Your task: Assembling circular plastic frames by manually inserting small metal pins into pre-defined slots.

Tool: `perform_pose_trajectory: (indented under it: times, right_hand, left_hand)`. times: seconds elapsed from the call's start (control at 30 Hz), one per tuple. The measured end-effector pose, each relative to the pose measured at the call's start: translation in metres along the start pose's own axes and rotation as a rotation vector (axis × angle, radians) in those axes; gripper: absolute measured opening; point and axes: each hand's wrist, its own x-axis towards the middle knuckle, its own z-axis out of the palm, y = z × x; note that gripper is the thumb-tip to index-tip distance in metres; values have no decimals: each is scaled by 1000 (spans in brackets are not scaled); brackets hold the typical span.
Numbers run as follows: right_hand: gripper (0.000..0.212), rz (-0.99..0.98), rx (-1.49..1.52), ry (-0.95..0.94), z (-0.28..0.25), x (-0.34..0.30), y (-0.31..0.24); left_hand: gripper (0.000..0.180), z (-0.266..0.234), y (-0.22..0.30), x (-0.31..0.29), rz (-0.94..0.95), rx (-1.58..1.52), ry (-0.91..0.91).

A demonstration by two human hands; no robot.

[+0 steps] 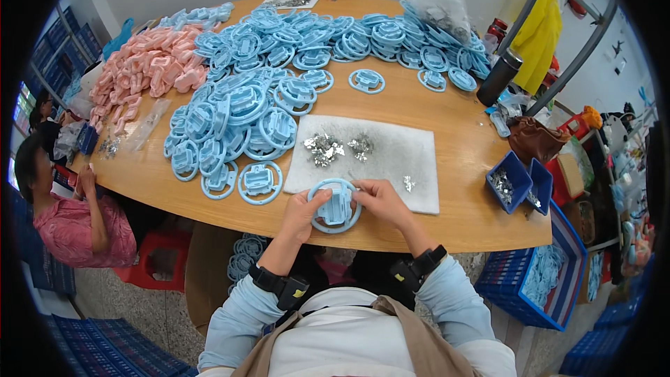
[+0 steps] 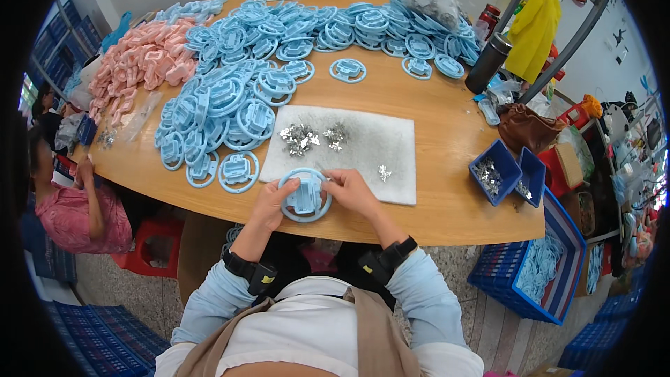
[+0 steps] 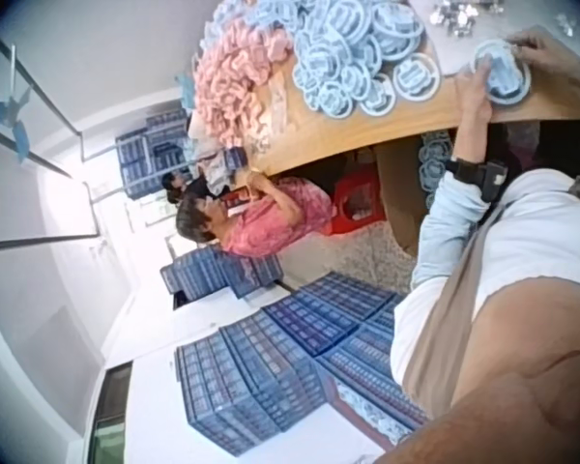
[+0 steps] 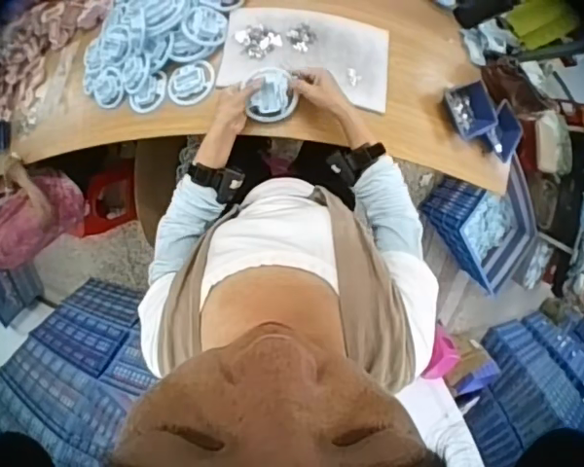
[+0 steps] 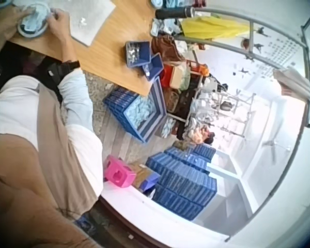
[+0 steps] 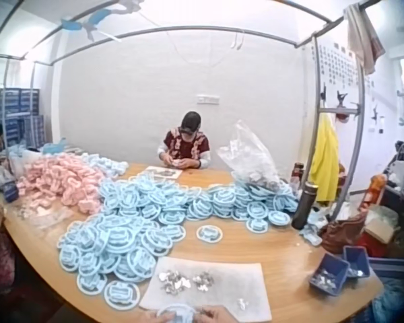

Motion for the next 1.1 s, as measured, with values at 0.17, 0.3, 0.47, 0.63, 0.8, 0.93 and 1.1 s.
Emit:
perform_pose_trajectory:
  times: [0.17, 0.3, 0.47, 0.63, 0.8, 0.93, 1.1]
  right_hand:
    - [27, -252, -694, 473, -24, 39, 6]
    - [15, -378, -860, 541, -26, 56, 24]
    - [9, -370, -789, 442, -33, 44, 15]
    - [7, -385, -595, 192, -16, 12, -26]
    - [14, -568, -649, 34, -5, 0, -36]
    - [10, -353, -380, 148, 7, -2, -37]
    - [12, -188, -196, 202, 13, -2, -30]
  left_hand:
    - [18, 7, -4, 5, 76, -15, 86]
    - [18, 10, -3, 5, 71, 37, 98]
    - [21, 5, -1, 7, 22, 203, 33]
    - [26, 13, 1, 8, 145, 282, -108]
    - [18, 23, 9, 10, 100, 390, -180]
    - [13, 23, 2, 9, 233, 376, -116]
    - [14, 25, -4, 6, 363, 475, -51]
